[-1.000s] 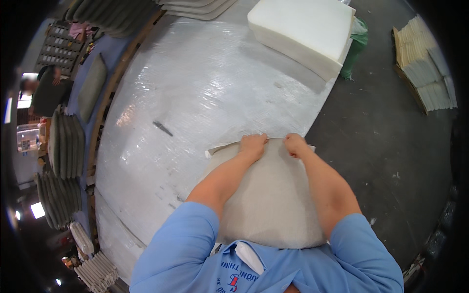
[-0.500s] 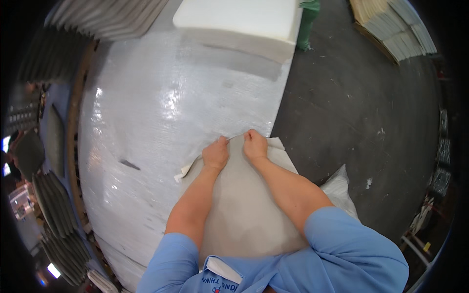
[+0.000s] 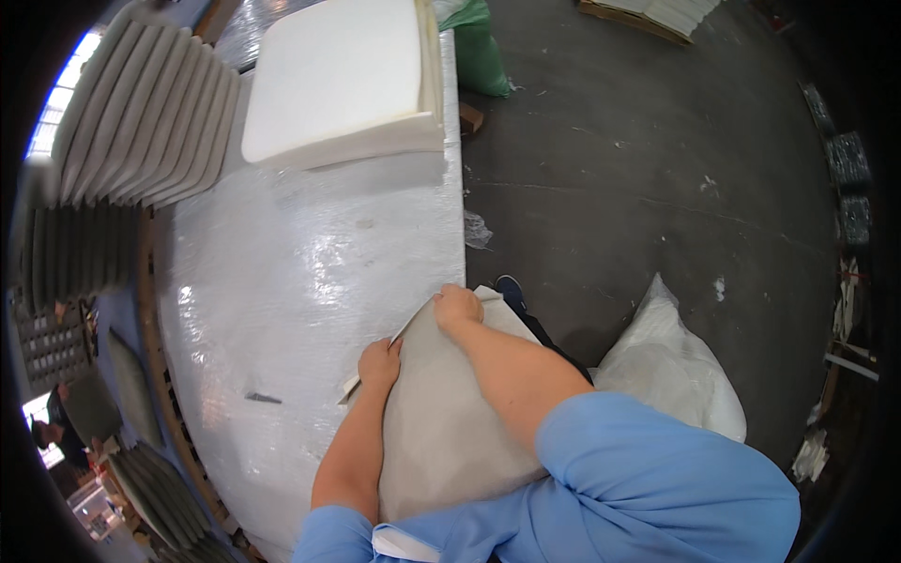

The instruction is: The person inserts rectangular foam inserts into pillow covers one at a time, adjusts the edges, and stacks the finished pillows on a nearby pile. The process is repeated for multiple units in a factory setting.

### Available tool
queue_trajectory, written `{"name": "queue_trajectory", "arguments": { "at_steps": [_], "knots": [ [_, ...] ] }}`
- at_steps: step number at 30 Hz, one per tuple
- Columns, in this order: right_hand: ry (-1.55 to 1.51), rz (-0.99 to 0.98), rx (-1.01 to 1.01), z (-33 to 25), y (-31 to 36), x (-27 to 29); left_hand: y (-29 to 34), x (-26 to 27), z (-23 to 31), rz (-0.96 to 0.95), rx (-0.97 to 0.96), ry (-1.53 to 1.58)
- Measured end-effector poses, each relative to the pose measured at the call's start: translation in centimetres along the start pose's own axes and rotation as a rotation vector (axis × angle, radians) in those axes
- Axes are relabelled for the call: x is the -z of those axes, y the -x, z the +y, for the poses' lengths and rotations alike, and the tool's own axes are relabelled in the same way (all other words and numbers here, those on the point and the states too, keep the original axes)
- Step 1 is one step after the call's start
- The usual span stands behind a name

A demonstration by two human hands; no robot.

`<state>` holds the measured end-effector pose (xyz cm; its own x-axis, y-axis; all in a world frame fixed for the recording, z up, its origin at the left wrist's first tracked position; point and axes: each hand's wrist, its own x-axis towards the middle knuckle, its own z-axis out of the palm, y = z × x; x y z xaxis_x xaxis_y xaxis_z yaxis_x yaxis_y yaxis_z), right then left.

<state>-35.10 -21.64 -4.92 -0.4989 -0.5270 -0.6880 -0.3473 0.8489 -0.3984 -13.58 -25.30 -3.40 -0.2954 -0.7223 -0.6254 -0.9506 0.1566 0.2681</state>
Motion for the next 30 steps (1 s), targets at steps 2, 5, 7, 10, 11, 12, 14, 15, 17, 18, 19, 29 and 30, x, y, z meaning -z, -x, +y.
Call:
{"name": "queue_trajectory", "arguments": {
  "at_steps": [2, 5, 7, 10, 11, 12, 14, 15, 17, 18, 19, 29, 30],
  "knots": [
    [-0.031, 0.057, 0.02, -0.5, 1.0, 0.1, -0.3, -1.0, 0.2, 0.116, -0.013, -0.021],
    [-0.049, 0.144, 0.091, -0.2, 0.6, 0.4, -0.7, -1.4, 0.2, 0.157, -0.003, 0.001],
    [-0.064, 0.151, 0.118, -0.5, 0.5, -0.1, -1.1, -1.7, 0.1, 0.141, 0.053, 0.024],
    [-0.048, 0.147, 0.137, -0.2, -0.3, -1.0, -1.7, -2.2, -0.2, 0.202, 0.035, 0.133],
    [-0.039, 0.131, 0.159, -0.3, -0.5, -1.4, -1.9, -2.4, -0.6, 0.213, 0.041, 0.123],
    [-0.046, 0.151, 0.168, 0.1, -0.4, -2.1, -1.4, -2.8, -1.1, 0.219, 0.061, 0.104],
    [-0.028, 0.198, 0.223, 1.6, -0.5, -3.0, -0.8, -3.2, -1.4, 0.236, 0.016, 0.144],
    [0.027, 0.179, 0.188, 1.2, -0.4, -2.8, -0.8, -3.1, -1.4, 0.195, 0.038, 0.127],
    [0.045, 0.173, 0.223, 1.5, -1.0, -2.4, -0.9, -2.3, -1.1, 0.152, 0.02, 0.084],
    [0.101, 0.173, 0.247, 0.9, -0.8, -2.3, -0.9, -1.6, -1.0, 0.097, 0.067, 0.113],
    [0.134, 0.256, 0.342, 0.9, -1.3, -2.2, -0.8, -0.4, -0.6, 0.077, 0.039, 0.101],
    [0.338, -0.031, 0.761, -2.1, 1.2, 2.0, 14.6, 11.6, 4.1, -0.296, -0.341, 0.154],
    [0.235, -0.166, 0.802, -4.0, 2.7, 3.7, 17.6, 13.0, 4.5, -0.363, -0.362, 0.184]
  ]
}}
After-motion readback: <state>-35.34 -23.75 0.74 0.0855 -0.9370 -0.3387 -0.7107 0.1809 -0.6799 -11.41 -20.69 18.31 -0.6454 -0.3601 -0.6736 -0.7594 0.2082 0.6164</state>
